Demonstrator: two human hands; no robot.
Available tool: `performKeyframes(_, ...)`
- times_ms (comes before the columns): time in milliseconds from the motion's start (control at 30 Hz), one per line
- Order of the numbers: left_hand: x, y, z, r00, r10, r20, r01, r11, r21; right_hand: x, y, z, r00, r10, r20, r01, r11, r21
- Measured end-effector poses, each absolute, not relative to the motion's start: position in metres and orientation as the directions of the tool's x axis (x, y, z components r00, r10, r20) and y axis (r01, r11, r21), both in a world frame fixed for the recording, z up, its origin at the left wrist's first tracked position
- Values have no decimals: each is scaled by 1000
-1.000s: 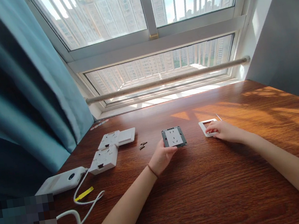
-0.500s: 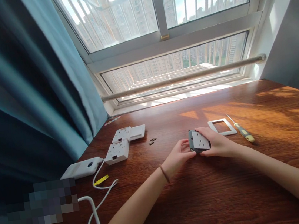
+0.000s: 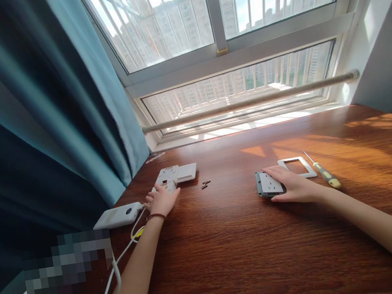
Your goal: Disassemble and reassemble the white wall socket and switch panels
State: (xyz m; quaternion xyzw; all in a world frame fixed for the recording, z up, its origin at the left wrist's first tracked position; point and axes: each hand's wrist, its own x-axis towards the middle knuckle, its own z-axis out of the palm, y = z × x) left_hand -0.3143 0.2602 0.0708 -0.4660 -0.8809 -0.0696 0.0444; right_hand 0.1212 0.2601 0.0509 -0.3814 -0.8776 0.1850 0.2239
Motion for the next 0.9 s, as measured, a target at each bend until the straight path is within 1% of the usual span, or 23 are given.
performKeyframes(233,-321,272,73,-629,769,115,777,621,99,125,259,44,-614,744,264,597,657,-461)
performKeyframes(467,-321,257,98,-621,779,83,783,612,110,125,260,42,-616,731,293,569,670,-477)
performKeyframes(533,-315,245,112,-606,787,116,795,599,94,125,259,42,-619,728,293,568,673,-473)
performKeyframes(567,-310,239,119,-579,798,166,814,576,75,125,259,42,-622,725,295,566,677,-470)
performKeyframes(633,-296,226,134,-488,813,318,864,500,47,125,259,42,-626,719,302,562,684,-466)
performKeyframes(667,-287,220,141,-443,809,387,887,457,60,124,259,42,-625,718,306,560,686,-466)
performKeyframes(767,-260,207,155,-368,791,490,929,331,163,124,258,43,-619,717,320,551,687,-474)
performKeyframes(833,-244,203,155,-334,787,519,938,223,266,123,256,44,-619,714,327,545,690,-476)
performKeyframes(900,-228,201,147,-290,808,513,906,58,420,123,255,45,-621,711,330,544,693,-473)
